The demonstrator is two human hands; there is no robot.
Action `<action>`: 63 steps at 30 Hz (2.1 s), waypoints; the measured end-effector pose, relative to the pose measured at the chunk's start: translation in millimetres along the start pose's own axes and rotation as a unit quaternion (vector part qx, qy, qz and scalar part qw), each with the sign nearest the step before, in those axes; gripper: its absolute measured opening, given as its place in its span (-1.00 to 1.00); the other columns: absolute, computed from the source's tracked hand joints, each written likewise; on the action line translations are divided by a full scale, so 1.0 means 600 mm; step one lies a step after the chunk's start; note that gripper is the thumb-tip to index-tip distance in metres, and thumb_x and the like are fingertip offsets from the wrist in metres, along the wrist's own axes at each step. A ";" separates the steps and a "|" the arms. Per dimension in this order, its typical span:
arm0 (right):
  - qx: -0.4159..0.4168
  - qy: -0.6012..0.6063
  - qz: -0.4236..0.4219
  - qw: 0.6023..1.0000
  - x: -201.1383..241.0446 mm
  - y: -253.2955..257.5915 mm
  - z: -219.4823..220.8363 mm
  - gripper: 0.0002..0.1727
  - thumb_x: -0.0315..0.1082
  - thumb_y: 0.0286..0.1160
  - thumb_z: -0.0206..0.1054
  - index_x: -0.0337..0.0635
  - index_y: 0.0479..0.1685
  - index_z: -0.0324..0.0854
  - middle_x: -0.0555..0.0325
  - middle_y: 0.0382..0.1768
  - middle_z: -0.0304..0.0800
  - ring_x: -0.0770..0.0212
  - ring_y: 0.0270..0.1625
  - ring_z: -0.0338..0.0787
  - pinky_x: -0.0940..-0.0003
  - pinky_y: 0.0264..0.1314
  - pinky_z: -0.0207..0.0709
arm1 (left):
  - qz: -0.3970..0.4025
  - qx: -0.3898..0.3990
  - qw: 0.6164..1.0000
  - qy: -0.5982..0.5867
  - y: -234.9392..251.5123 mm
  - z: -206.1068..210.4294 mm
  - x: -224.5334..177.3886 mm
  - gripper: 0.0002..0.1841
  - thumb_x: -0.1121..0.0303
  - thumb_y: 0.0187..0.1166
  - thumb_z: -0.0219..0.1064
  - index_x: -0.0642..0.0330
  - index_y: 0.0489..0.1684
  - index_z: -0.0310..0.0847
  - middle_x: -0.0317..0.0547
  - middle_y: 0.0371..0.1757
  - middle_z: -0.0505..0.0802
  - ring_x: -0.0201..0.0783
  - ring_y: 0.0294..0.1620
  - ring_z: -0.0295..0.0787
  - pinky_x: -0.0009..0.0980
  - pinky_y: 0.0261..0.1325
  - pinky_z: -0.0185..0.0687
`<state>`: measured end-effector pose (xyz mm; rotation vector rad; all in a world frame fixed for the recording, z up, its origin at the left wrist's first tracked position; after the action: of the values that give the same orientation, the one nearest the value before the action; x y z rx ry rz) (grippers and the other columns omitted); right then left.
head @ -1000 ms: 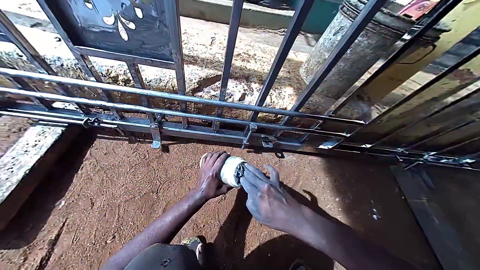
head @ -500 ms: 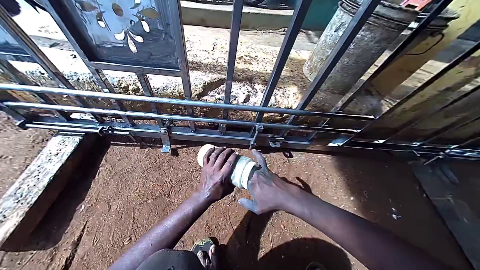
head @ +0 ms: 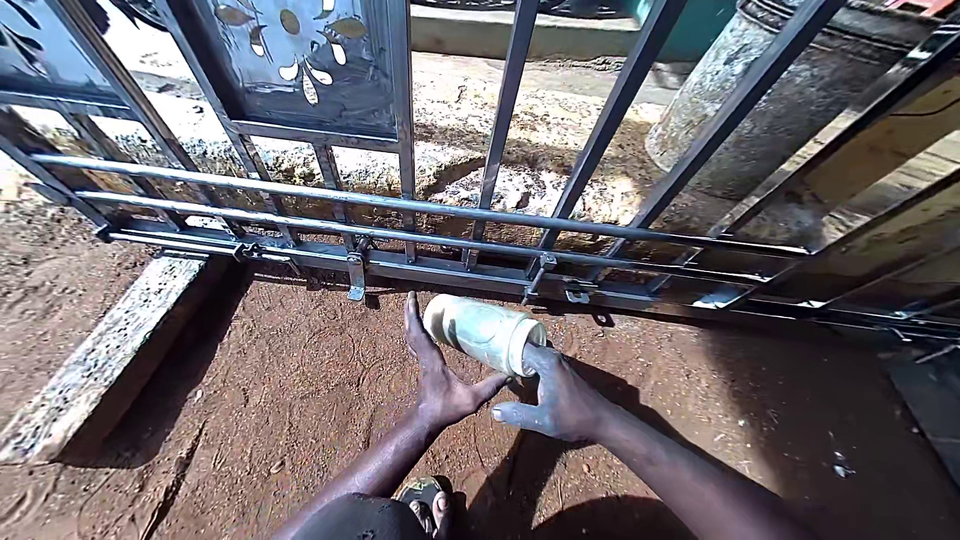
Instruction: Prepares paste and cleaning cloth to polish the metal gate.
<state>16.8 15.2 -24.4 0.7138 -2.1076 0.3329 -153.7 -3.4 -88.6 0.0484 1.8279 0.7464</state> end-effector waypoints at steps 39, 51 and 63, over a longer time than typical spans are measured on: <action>-0.045 -0.199 -0.046 0.978 -0.024 -0.016 0.095 -0.42 0.08 0.22 0.52 -0.22 0.07 0.82 -0.12 0.12 0.89 0.05 0.34 0.81 0.05 0.50 0.56 | -0.299 -0.015 0.831 -0.468 0.038 0.014 -0.025 -0.16 0.23 -0.07 0.83 0.19 0.27 0.43 0.04 -0.16 0.88 -0.15 -0.21 0.92 -0.16 -0.06 0.89; -0.020 -0.252 -0.028 0.967 -0.011 -0.022 0.084 -0.49 0.11 0.34 0.40 -0.18 -0.06 0.85 -0.09 0.00 0.94 0.04 0.21 0.90 0.01 0.34 0.68 | -0.292 -0.044 0.822 -0.487 0.028 0.010 -0.025 -0.15 0.10 -0.15 0.87 0.21 0.19 0.51 0.01 -0.22 0.90 -0.18 -0.26 0.93 -0.18 -0.11 0.91; 0.251 -0.302 0.107 0.913 0.012 0.031 0.048 -0.31 0.20 0.55 0.31 -0.37 0.16 0.71 -0.27 0.26 0.76 -0.16 0.59 0.54 -0.18 0.90 -0.42 | -0.469 -0.085 0.734 -0.484 -0.010 0.054 0.042 -0.54 -0.03 0.81 0.09 0.14 0.37 0.54 0.07 0.11 0.83 -0.06 0.12 0.82 -0.04 0.19 0.76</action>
<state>-16.3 13.8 -34.9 0.9726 -2.7336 0.8944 -133.8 16.4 -118.9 -0.4950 0.5807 0.0591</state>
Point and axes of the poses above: each hand's wrist, its own y-axis towards the middle knuckle, its own z-axis out of the palm, x = y × z, the point moved 6 cm from there along y, towards the middle knuckle
